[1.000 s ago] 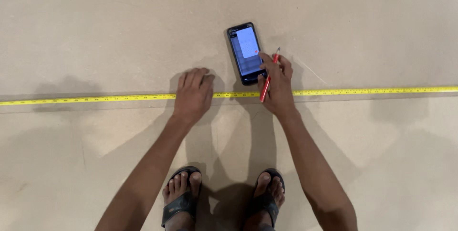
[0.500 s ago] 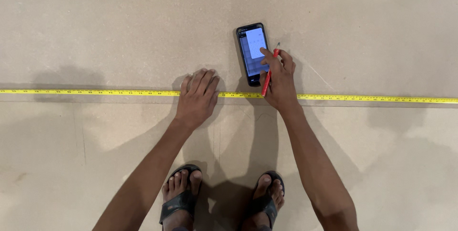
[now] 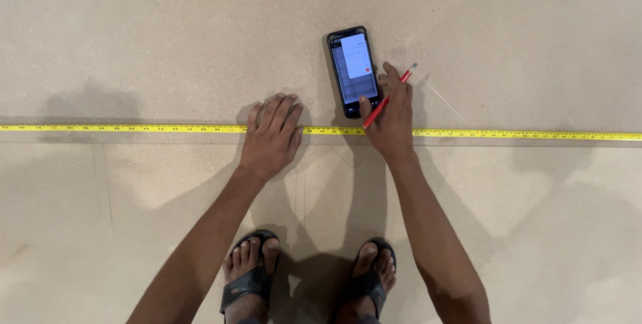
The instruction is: The person uses a tape measure and a red pencil to mark measurements on a tiled floor. They repeatedly extend the tape, align it with existing marks, and make new marks at specific intervals. A smartphone is placed on the floor nearby, possibly for reference.
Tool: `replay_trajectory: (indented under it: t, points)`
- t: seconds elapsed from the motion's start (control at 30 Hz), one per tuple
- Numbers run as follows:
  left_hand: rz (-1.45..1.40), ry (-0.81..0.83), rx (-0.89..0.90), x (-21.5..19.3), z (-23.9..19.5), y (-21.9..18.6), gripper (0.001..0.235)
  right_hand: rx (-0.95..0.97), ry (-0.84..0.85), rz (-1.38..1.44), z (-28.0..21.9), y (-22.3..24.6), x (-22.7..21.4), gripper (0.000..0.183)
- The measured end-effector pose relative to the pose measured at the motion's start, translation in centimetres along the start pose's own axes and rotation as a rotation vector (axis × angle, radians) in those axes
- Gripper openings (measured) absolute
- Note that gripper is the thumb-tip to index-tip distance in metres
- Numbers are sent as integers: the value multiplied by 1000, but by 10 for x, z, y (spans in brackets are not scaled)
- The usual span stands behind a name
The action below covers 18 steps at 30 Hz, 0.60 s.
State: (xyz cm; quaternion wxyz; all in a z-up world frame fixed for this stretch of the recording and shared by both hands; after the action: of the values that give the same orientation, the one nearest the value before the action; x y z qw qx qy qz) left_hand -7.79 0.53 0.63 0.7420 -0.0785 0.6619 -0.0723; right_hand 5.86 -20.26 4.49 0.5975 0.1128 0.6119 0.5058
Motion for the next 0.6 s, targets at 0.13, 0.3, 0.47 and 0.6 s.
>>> replay_trajectory:
  t: [0.13, 0.3, 0.47, 0.6]
  points:
    - [1, -1, 2, 0, -1, -2, 46, 291, 4, 152, -11, -4, 2, 90]
    - [6, 6, 4, 1, 0, 0, 47, 214, 61, 50, -10, 0, 3, 92]
    - [-1, 18, -5, 1, -2, -1, 47, 207, 114, 22, -9, 6, 2, 101]
    - [11, 0, 6, 0, 0, -1, 47, 279, 141, 18, -7, 9, 1, 113]
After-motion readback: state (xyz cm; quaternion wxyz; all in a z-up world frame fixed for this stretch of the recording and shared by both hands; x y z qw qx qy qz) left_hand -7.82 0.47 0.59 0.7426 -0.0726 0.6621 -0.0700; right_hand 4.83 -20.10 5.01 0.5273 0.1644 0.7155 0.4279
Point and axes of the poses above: each hand's wrist, its own z-axis towards the middle knuckle, its own x-axis out of the palm, y = z × x, the point moved 3 cm from there along z, towards the middle knuckle, and after that the axes turned 10 degrees about z, right-handed, at the moved point
